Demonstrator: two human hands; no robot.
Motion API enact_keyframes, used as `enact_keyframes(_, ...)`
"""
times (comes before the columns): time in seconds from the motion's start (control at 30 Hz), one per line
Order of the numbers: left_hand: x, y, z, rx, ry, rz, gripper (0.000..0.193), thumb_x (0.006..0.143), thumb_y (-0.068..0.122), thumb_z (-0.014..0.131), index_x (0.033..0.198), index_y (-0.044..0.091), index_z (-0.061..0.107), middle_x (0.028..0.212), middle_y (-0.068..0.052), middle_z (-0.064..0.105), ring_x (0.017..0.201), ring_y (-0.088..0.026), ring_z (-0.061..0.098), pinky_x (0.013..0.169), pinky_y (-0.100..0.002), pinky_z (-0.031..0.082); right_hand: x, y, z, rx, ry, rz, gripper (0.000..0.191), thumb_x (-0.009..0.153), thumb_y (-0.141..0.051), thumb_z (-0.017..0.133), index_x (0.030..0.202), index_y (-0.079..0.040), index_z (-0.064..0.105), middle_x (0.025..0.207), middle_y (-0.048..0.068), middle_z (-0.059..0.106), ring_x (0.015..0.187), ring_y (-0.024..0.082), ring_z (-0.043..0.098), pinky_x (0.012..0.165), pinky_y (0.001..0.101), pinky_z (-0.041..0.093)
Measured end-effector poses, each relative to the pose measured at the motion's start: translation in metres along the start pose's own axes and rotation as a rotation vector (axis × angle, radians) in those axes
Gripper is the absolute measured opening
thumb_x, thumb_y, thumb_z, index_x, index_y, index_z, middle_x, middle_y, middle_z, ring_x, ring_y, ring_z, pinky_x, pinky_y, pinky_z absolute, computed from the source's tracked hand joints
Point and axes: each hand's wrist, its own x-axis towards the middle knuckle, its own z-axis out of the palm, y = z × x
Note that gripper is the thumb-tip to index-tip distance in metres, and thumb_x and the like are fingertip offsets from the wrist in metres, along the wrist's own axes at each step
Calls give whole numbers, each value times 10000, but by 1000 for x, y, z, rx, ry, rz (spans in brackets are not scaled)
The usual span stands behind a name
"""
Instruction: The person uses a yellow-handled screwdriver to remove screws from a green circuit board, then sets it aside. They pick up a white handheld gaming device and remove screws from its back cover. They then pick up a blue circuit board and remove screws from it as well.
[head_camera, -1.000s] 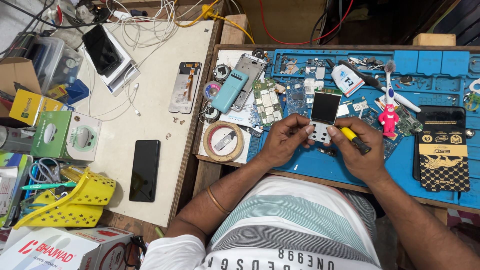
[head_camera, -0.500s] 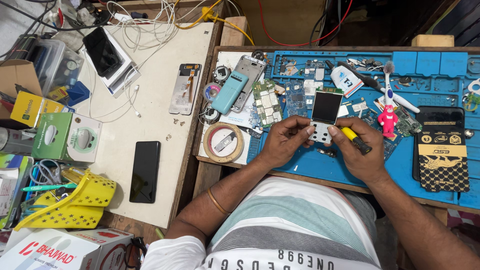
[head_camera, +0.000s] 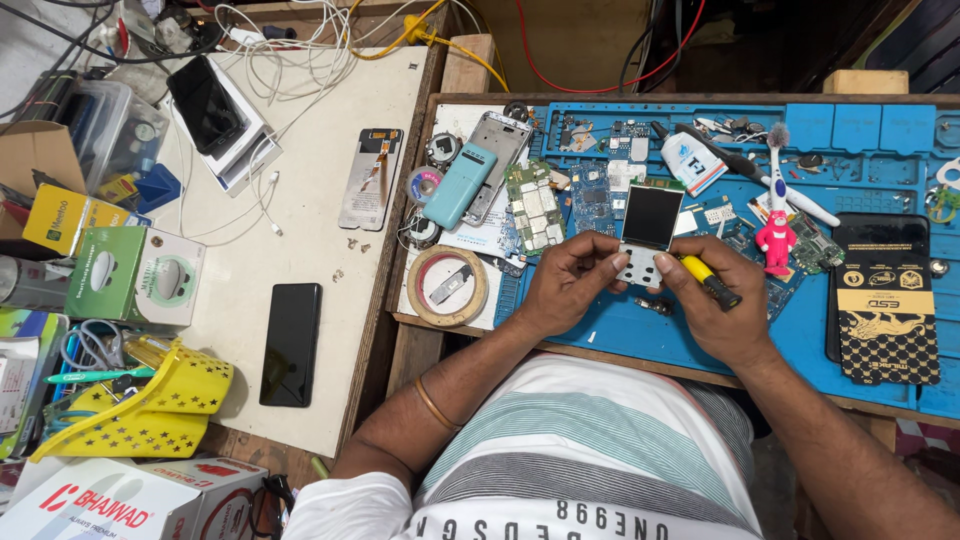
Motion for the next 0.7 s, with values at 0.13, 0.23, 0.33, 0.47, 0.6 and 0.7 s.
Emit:
enact_keyframes(0.13,0,0,3,3,10,11,229,1074,184,628,1214,3,645,1023,-85,714,884,-107,723,767,-255,640,0,3,0,43,16,-3,175,1041,-152,661,1100,12,665,925,64,712,815,88,697,695,227,562)
enact_keyframes(0.23,0,2,4,-1,7,6,256,1060,187,638,1241,7,637,1047,-90,723,892,-104,722,763,-250,637,0,4,0,71,35,-15,175,1048,-153,661,1098,14,668,948,68,703,824,89,692,703,225,561)
enact_keyframes(0.33,-1,4,6,46,-9,0,267,1047,182,666,1240,0,643,1014,-97,741,858,-101,719,739,-242,621,-1,5,-1,77,48,-23,173,1058,-152,661,1097,16,676,950,70,696,824,87,677,704,220,547)
enact_keyframes(0.47,-2,6,6,100,-37,-17,253,1049,199,664,1213,8,650,963,-81,758,847,-95,737,739,-238,629,0,5,-2,44,45,-19,170,1049,-152,660,1082,14,678,923,66,697,808,87,682,677,219,544)
enact_keyframes(0.6,-1,5,5,90,-39,-16,241,1053,208,656,1195,13,656,959,-78,754,841,-101,742,733,-241,635,1,4,-2,53,33,-25,170,1053,-154,657,1075,13,677,912,65,699,809,90,689,684,222,553)
enact_keyframes(0.7,0,6,3,115,-36,-21,227,1056,205,654,1172,10,665,951,-84,755,830,-107,749,723,-245,634,2,3,-1,64,30,-17,175,1052,-155,658,1075,18,675,919,69,700,816,95,695,693,228,562)
